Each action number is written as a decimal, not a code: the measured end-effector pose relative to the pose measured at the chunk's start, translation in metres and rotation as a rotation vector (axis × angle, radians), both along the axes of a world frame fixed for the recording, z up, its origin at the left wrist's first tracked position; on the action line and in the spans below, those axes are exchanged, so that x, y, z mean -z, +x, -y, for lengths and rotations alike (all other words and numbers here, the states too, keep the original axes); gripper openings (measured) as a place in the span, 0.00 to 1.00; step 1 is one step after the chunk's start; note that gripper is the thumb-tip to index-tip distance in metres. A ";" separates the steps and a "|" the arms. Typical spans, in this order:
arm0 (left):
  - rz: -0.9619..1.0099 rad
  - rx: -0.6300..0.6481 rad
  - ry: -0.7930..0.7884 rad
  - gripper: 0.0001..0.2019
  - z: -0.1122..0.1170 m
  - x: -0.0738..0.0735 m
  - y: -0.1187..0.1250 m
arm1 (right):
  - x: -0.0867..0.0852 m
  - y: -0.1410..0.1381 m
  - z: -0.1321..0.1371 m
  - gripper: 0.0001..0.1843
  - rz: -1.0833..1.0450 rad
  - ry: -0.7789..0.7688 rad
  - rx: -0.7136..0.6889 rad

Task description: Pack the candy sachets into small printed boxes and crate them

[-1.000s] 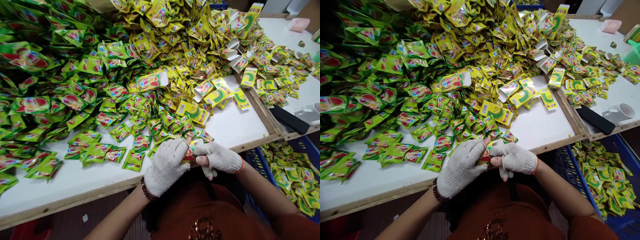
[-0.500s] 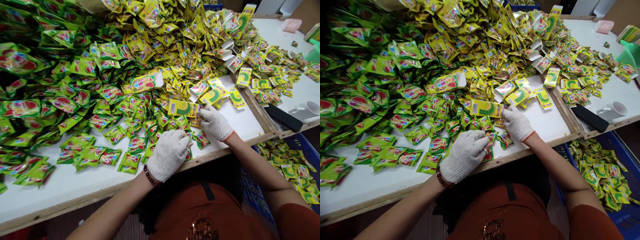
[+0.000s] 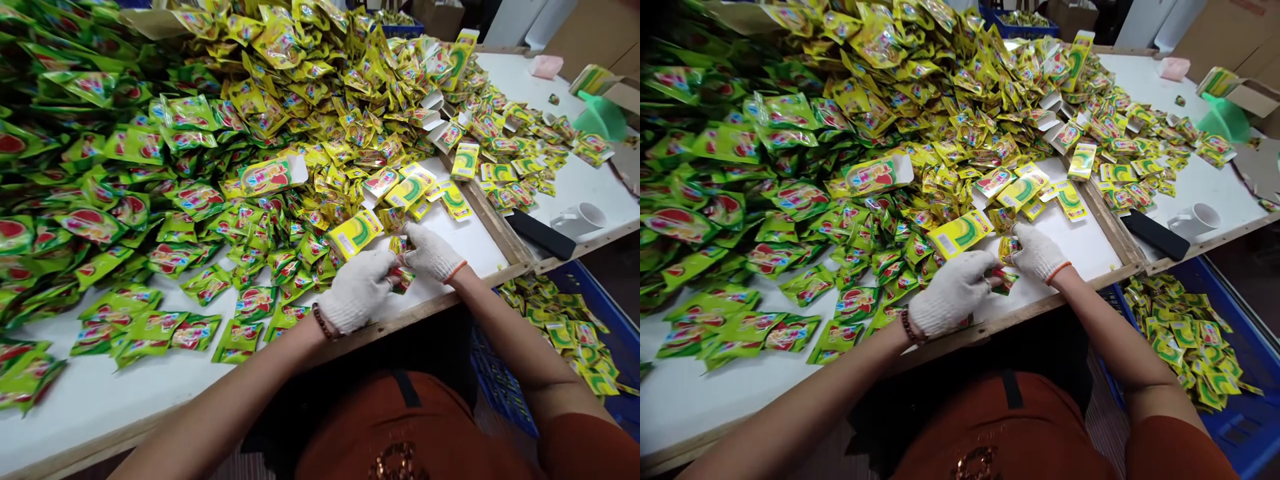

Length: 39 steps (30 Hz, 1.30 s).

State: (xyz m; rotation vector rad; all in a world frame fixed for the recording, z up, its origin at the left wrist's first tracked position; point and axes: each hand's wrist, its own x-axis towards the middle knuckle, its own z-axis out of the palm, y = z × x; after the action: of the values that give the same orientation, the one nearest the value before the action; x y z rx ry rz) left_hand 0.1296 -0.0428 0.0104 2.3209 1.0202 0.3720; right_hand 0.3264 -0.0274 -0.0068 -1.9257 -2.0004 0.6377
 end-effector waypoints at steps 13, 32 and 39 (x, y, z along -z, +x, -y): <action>0.565 -0.454 -0.566 0.16 0.000 0.005 -0.039 | -0.023 -0.020 0.052 0.24 -0.851 -0.116 0.187; 0.266 -0.131 0.084 0.09 -0.002 -0.015 -0.032 | -0.015 -0.032 0.062 0.26 -0.977 -0.296 0.030; -0.346 -0.126 0.573 0.11 -0.049 -0.032 -0.018 | -0.019 -0.013 0.059 0.26 -0.941 0.046 0.260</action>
State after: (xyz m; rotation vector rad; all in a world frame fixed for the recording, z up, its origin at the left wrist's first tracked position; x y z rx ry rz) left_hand 0.1113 0.0059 0.0426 2.9118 1.3704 0.3525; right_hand 0.3135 -0.0869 0.0118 -1.3967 -1.1414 1.1307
